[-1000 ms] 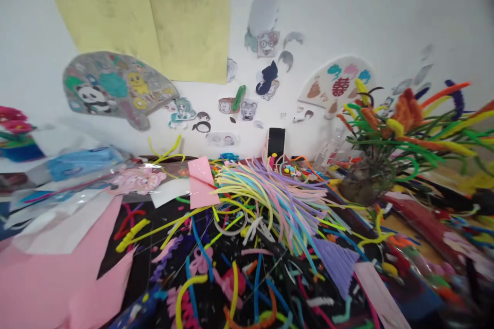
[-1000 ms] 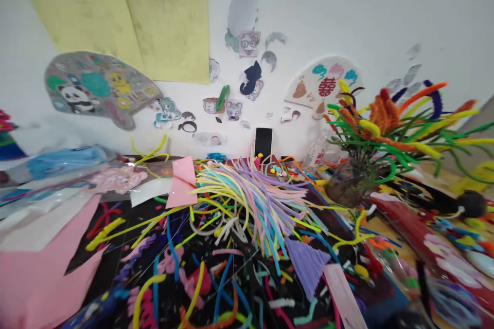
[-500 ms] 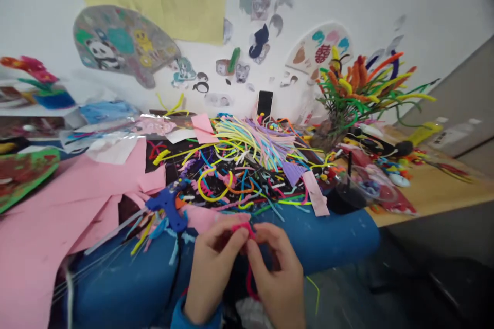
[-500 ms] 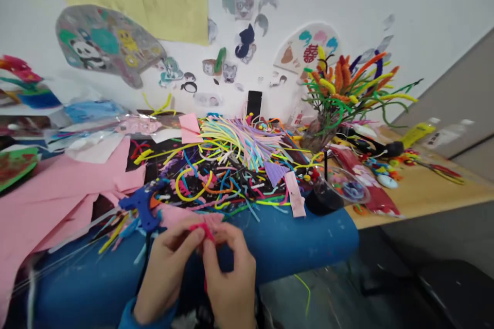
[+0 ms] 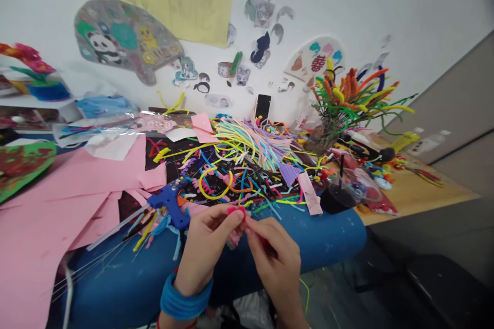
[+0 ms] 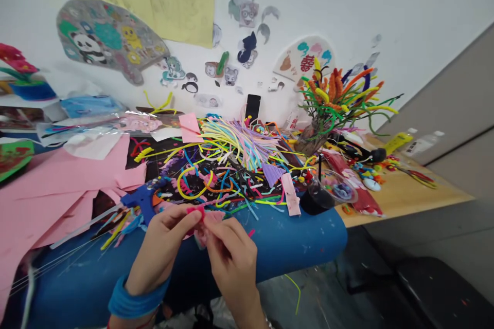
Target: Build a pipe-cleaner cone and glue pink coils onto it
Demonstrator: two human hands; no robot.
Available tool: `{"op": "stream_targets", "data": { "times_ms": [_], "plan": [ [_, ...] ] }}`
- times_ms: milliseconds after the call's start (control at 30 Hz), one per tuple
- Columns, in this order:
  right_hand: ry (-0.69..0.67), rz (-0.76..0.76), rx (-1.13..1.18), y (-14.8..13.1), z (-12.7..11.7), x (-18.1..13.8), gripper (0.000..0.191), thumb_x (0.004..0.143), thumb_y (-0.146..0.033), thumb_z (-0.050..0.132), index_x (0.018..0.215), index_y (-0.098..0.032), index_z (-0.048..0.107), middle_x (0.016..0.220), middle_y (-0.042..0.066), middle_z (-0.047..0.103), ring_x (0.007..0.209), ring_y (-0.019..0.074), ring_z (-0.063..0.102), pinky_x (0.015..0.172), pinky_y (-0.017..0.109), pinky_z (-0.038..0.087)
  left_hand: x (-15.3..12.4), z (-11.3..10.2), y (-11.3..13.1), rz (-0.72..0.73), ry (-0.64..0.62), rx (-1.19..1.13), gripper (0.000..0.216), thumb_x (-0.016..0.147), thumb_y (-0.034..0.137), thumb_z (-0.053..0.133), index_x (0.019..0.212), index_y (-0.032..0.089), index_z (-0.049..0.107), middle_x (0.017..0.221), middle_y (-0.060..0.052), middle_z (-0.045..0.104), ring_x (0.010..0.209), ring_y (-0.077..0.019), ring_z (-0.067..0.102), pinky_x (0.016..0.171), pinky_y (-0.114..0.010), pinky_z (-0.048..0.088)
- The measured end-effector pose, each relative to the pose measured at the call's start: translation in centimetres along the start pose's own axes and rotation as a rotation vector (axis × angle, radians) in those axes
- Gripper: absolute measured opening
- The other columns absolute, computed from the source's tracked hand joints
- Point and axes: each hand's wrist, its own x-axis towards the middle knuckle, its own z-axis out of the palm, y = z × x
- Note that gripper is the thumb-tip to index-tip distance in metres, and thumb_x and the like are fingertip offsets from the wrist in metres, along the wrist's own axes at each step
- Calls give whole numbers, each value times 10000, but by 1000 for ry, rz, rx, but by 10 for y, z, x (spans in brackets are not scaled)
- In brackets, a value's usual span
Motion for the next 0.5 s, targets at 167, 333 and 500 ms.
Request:
{"op": "stream_targets", "data": {
  "times_ms": [167, 333, 500],
  "plan": [
    [20, -46, -80, 1, -2, -1, 174, 864, -28, 612, 916, -183, 668, 762, -3, 682, 656, 100, 617, 617, 187, 493, -2, -7, 2, -22, -42, 28, 205, 770, 274, 710, 607, 150, 698, 564, 0, 662, 521, -102, 581, 522, -195, 471],
    [-9, -78, -77, -2, -1, 0, 184, 874, -19, 593, 927, -186, 649, 767, 2, 686, 672, 106, 628, 628, 196, 498, -3, -9, 0, -41, -53, 9, 197, 752, 267, 733, 596, 153, 698, 580, -1, 675, 551, -101, 599, 532, -180, 473],
    [-39, -89, -85, 1, 2, 1, 168, 881, -26, 588, 915, -181, 644, 780, 20, 682, 687, 123, 633, 628, 218, 503, 2, -9, 1, -55, -85, -7, 190, 763, 260, 727, 603, 168, 682, 542, 25, 650, 509, -88, 577, 502, -168, 463]
  ]
}}
